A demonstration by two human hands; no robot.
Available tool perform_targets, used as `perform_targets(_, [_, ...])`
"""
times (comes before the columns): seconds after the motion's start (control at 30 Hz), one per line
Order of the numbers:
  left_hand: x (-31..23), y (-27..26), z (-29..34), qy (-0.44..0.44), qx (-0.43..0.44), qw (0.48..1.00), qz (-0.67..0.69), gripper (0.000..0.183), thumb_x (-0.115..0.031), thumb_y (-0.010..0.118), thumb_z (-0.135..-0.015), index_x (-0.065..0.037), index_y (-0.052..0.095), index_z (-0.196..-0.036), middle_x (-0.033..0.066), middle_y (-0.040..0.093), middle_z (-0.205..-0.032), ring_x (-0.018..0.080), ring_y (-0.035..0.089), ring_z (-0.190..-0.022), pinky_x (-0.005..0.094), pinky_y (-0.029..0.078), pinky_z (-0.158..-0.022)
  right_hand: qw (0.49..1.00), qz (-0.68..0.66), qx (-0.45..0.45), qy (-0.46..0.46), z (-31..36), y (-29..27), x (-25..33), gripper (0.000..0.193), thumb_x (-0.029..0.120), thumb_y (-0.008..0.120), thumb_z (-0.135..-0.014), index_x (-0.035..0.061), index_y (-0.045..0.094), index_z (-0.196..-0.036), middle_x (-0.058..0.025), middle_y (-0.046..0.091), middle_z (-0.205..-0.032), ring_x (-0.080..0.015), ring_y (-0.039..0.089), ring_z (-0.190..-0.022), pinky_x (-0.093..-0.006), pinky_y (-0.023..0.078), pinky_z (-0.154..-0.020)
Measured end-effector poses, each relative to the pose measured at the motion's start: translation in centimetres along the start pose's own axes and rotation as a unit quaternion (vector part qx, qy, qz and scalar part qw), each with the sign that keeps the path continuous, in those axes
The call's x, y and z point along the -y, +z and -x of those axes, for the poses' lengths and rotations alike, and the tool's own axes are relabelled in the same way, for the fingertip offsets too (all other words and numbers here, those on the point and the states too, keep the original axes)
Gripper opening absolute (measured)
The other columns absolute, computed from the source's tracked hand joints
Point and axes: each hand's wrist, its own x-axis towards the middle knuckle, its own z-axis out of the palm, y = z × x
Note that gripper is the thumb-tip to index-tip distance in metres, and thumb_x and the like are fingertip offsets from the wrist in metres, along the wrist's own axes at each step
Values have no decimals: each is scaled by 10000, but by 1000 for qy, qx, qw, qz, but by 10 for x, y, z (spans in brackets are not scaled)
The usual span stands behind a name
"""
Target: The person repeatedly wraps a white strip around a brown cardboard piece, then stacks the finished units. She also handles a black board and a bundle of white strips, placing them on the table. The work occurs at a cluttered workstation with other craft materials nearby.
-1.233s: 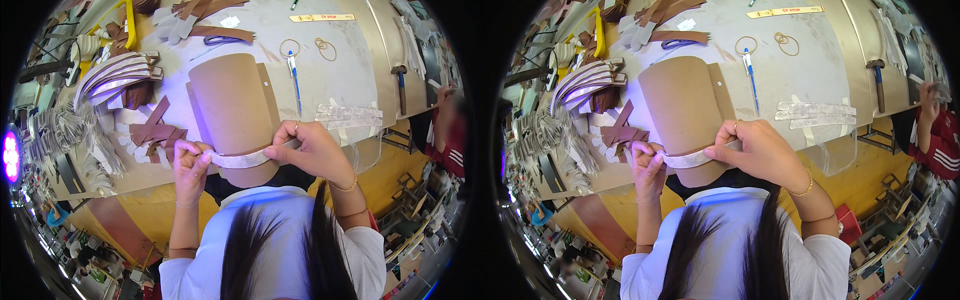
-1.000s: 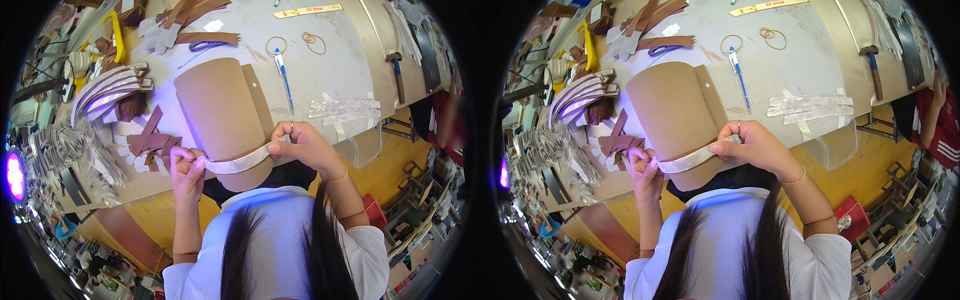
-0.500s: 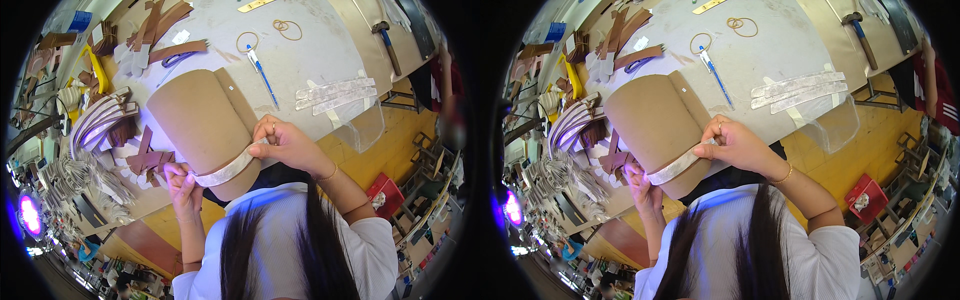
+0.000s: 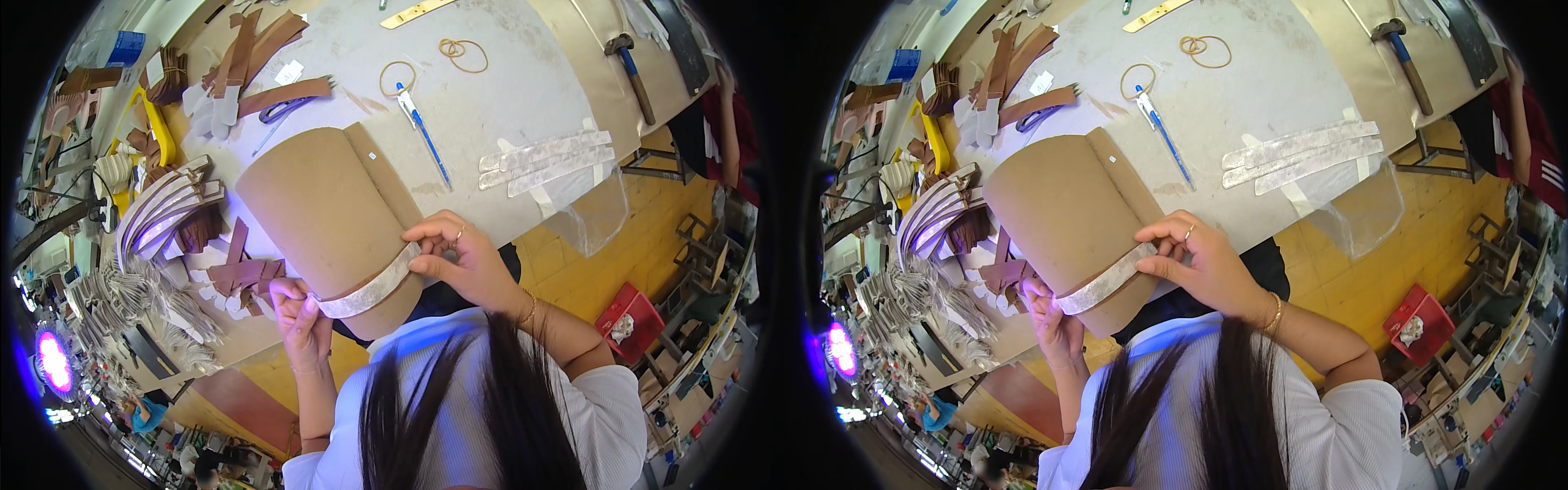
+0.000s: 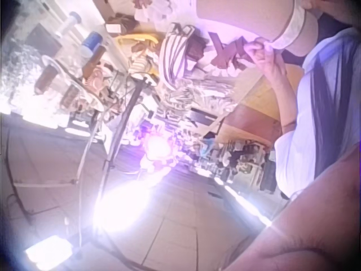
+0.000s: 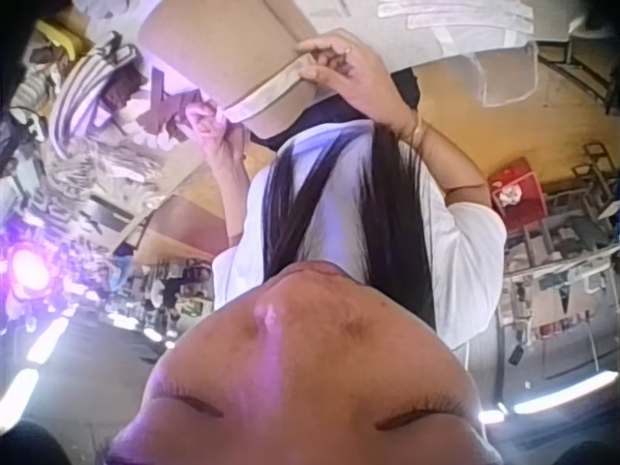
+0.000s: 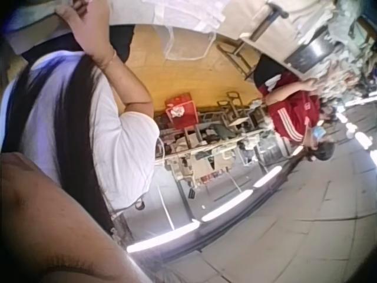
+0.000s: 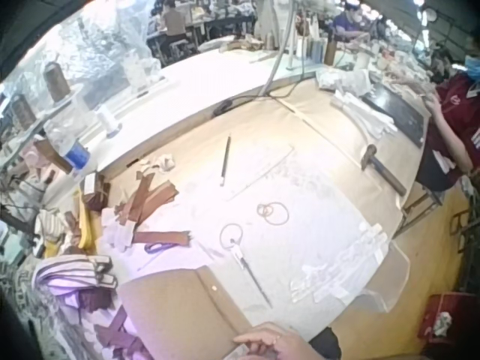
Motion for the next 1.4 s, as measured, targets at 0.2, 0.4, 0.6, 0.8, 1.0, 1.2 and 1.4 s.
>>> perform_targets(0.2, [5, 2, 1, -14, -4, 1000, 11, 261, 17, 614, -849, -86, 411, -976, 75, 549, -924, 177, 565, -918, 324, 466, -859, 979, -151, 35, 135, -7, -15, 1, 143, 160, 641, -909, 54, 569, -972, 36, 579, -896, -25, 531, -820, -197, 443, -760])
perform_targets(0.4, [8, -3, 5, 17, -2, 1000, 0, 275, 17, 622, -843, -89, 413, -987, 88, 545, -925, 190, 557, -896, 345, 465, -855, 969, -167, 11, 183, -13, -26, 27, 256, 264, 630, -917, 30, 592, -1013, 20, 596, -850, -45, 537, -729, -210, 468, -680])
perform_targets(0.6, [2, -13, 13, 36, -4, 998, -58, 296, -12, 634, -854, -105, 399, -1009, 62, 508, -870, 163, 538, -831, 336, 469, -821, 969, -164, 28, 185, -10, -32, 29, 244, 251, 646, -906, 34, 600, -1007, 31, 590, -795, -34, 525, -690, -189, 451, -637])
perform_targets(0.8, [-2, -12, 18, 65, -3, 994, -82, 308, -19, 631, -861, -112, 388, -1025, 54, 483, -853, 141, 501, -781, 303, 464, -781, 980, -137, 23, 142, -14, -31, 32, 216, 182, 690, -872, 26, 595, -987, 39, 589, -767, -19, 530, -674, -169, 438, -617])
perform_targets(1.0, [-5, -9, 23, 88, -18, 994, -67, 295, -19, 637, -854, -104, 401, -1010, 92, 511, -826, 201, 524, -766, 338, 474, -740, 968, -172, 47, 178, -20, -29, 41, 226, 141, 700, -856, 15, 576, -997, 15, 599, -791, -36, 550, -693, -188, 459, -634])
perform_targets(1.2, [-9, -8, 26, 121, -20, 990, -70, 286, -24, 636, -853, -95, 403, -1003, 111, 521, -812, 236, 539, -755, 368, 482, -731, 956, -192, 67, 214, -24, -31, 41, 221, 110, 696, -848, 28, 565, -1007, 5, 605, -823, -59, 577, -714, -204, 484, -662])
perform_targets(1.4, [-16, -5, 29, 143, -15, 987, -77, 289, -29, 638, -852, -91, 403, -1008, 116, 527, -808, 240, 542, -750, 368, 482, -736, 965, -164, 67, 193, -22, -33, 52, 239, 117, 716, -838, 9, 563, -986, -24, 624, -778, -73, 582, -678, -203, 475, -648])
